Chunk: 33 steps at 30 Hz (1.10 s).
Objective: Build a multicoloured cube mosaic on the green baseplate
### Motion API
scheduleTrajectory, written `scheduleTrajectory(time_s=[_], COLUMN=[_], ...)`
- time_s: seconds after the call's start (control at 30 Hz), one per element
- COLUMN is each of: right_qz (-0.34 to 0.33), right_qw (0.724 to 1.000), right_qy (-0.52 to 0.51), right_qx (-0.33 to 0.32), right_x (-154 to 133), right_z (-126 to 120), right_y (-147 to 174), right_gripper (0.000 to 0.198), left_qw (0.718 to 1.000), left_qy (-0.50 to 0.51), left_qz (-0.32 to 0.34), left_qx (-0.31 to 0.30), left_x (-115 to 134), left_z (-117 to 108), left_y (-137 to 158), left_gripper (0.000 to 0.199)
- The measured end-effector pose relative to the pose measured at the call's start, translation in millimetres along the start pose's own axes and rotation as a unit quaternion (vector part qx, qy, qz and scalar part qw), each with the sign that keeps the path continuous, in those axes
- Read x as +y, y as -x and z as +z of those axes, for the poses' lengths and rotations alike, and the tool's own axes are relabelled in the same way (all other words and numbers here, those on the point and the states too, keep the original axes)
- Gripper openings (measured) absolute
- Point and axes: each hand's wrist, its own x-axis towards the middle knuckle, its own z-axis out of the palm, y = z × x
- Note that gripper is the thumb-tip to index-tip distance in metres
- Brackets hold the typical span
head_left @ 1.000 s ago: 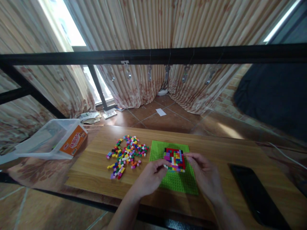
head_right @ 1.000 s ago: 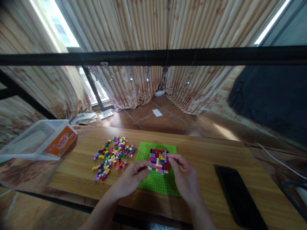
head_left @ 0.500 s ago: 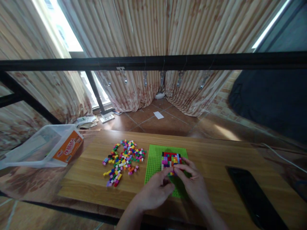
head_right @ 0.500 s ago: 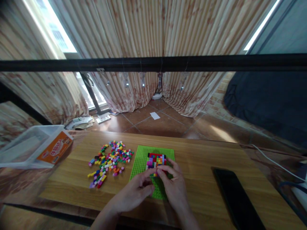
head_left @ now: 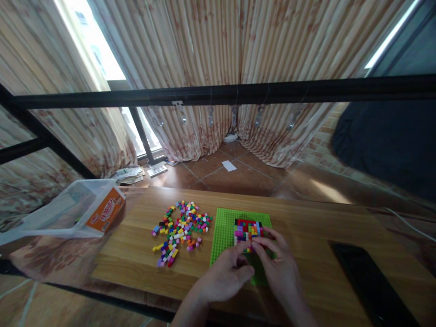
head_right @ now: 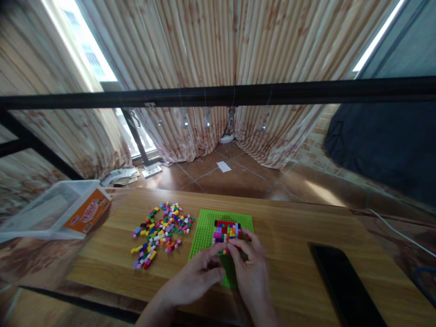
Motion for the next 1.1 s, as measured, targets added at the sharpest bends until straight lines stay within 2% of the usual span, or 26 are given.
scheduleTrajectory(time_s=[0.2, 0.33, 0.6, 0.9, 1.1], right_qz=[-0.126, -0.157, -0.139, -0.097, -0.044], right_qw=[0.986, 0.979, 0.985, 0.992, 0.996], right_qy=[0.102, 0.127, 0.104, 0.082, 0.076], right_qx=[0.024, 0.025, 0.023, 0.027, 0.031], right_x=[12, 16, 25, 32, 34], right_z=[-3, -3, 10, 16, 16], right_y=[-1, -2, 0, 1, -2], right_gripper=[0.028, 0.032, 0.038, 0.044, 0.043], left_qw=[0.998, 0.994, 0.983, 0.985, 0.985], left_qy=[0.066, 0.103, 0.164, 0.146, 0.128], left_qz=[-0.007, -0.030, -0.045, -0.083, -0.114], left_qx=[0.003, 0.020, 0.075, 0.031, 0.033], left_x=[-1, -4, -6, -3, -2], left_z=[-1, 0, -3, 1, 6], left_y=[-3, -4, -1, -1, -2], left_gripper=[0.057, 0.056, 0.056, 0.067, 0.075])
